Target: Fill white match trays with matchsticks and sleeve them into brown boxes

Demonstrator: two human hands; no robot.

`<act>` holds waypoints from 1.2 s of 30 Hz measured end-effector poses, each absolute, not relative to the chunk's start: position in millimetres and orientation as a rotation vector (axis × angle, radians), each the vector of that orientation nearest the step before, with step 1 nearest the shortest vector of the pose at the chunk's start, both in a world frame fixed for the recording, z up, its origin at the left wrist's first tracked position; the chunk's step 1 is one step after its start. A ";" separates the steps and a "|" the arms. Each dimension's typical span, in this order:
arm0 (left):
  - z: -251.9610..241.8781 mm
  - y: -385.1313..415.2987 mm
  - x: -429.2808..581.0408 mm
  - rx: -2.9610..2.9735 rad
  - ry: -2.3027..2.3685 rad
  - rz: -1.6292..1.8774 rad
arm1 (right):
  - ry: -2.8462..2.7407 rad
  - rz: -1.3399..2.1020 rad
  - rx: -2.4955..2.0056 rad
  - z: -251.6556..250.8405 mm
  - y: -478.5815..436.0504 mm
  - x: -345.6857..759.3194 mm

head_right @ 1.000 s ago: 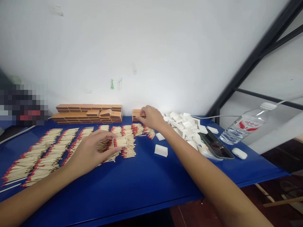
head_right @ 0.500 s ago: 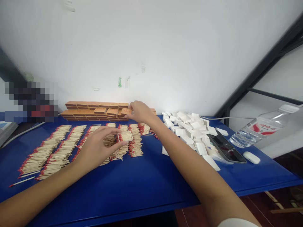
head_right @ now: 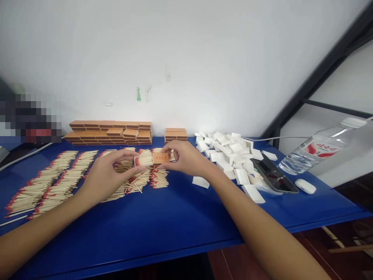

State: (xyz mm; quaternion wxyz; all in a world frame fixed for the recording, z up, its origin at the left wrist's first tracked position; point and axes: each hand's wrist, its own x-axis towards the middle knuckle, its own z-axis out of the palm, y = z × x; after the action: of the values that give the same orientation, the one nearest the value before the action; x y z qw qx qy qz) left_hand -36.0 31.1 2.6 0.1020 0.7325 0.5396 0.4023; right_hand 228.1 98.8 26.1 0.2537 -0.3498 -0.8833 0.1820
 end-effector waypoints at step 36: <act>15.5 26.0 -32.6 2.249 1.493 1.334 | -2.174 0.609 -0.764 20.4 85.8 214.9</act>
State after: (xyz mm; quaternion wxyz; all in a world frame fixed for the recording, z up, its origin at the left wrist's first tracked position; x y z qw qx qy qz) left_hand -32.6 26.0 15.5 0.0650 0.7453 0.4947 0.4422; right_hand 214.9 85.8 20.4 0.3698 -0.2978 -0.8474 0.2374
